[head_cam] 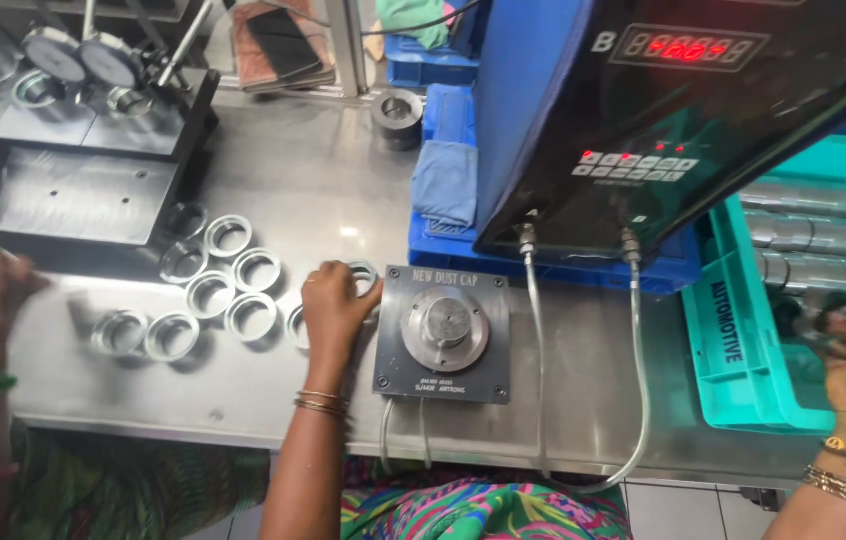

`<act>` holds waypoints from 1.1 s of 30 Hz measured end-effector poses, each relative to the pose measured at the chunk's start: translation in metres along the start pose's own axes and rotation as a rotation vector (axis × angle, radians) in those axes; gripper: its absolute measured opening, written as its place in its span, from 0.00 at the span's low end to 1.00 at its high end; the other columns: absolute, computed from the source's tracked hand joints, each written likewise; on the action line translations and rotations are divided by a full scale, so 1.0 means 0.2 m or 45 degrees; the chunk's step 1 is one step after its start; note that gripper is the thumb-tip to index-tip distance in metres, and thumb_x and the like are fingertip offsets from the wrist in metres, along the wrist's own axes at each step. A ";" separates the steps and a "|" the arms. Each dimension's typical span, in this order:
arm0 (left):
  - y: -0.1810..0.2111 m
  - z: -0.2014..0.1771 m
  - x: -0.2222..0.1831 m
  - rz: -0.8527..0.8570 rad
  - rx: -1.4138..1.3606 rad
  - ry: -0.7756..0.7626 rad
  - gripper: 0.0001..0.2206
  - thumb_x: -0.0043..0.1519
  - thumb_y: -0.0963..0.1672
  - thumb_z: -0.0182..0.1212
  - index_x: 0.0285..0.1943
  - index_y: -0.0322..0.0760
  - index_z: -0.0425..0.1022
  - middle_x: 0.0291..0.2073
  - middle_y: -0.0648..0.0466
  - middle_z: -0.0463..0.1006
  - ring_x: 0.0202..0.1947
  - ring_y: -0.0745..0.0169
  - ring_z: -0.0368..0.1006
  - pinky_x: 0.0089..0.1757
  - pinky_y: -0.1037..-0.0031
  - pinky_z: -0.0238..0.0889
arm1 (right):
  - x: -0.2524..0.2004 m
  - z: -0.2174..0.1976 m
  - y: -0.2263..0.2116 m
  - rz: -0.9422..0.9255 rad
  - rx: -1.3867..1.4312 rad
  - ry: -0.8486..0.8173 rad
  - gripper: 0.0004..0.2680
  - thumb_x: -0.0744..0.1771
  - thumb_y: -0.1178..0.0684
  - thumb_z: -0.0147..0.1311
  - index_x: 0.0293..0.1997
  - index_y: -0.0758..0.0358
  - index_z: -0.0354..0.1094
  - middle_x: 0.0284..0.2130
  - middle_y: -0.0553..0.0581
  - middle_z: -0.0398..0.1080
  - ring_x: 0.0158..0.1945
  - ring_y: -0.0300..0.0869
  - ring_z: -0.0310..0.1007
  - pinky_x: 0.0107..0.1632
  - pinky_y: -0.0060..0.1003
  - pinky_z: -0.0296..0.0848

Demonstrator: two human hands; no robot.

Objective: Inspecting and measuring metal cylindrical parts using a digital gauge and sorting them into containers.

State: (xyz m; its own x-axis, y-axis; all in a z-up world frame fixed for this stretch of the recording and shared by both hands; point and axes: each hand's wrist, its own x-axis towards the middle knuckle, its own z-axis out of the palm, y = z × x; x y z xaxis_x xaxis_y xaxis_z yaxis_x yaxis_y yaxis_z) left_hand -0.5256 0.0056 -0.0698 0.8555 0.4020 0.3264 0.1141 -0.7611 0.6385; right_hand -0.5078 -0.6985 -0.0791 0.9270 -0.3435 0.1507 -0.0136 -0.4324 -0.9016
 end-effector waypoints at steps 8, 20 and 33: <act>-0.07 -0.12 -0.11 0.137 0.456 0.180 0.20 0.51 0.53 0.74 0.35 0.31 0.79 0.52 0.40 0.73 0.59 0.44 0.64 0.63 0.45 0.44 | -0.60 0.88 -1.16 -0.348 1.062 -0.722 0.15 0.66 0.50 0.69 0.56 0.58 0.68 0.47 0.55 0.69 0.60 0.58 0.75 0.56 0.60 0.79; -0.17 -0.16 -0.14 -0.043 0.263 0.307 0.15 0.56 0.49 0.73 0.41 0.36 0.76 0.57 0.44 0.68 0.62 0.44 0.58 0.61 0.49 0.50 | -0.92 1.68 -1.54 -1.323 -0.447 -0.735 0.17 0.63 0.45 0.67 0.51 0.59 0.66 0.54 0.56 0.68 0.59 0.53 0.71 0.56 0.45 0.77; 0.60 -0.23 -0.29 0.564 -0.209 -0.110 0.39 0.40 0.58 0.78 0.59 0.40 0.74 0.55 0.44 0.71 0.57 0.42 0.64 0.56 0.53 0.53 | -0.20 0.31 -0.62 -0.699 -0.908 0.221 0.03 0.70 0.57 0.55 0.46 0.62 0.73 0.44 0.60 0.73 0.50 0.53 0.71 0.56 0.45 0.68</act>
State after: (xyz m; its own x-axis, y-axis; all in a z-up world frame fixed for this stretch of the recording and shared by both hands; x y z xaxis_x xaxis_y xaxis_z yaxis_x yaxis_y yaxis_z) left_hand -0.5849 -0.0854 0.0196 0.8434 0.0081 0.5372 -0.3461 -0.7565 0.5549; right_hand -0.5208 -0.5796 0.0012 0.8030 -0.0331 0.5950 0.1307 -0.9643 -0.2302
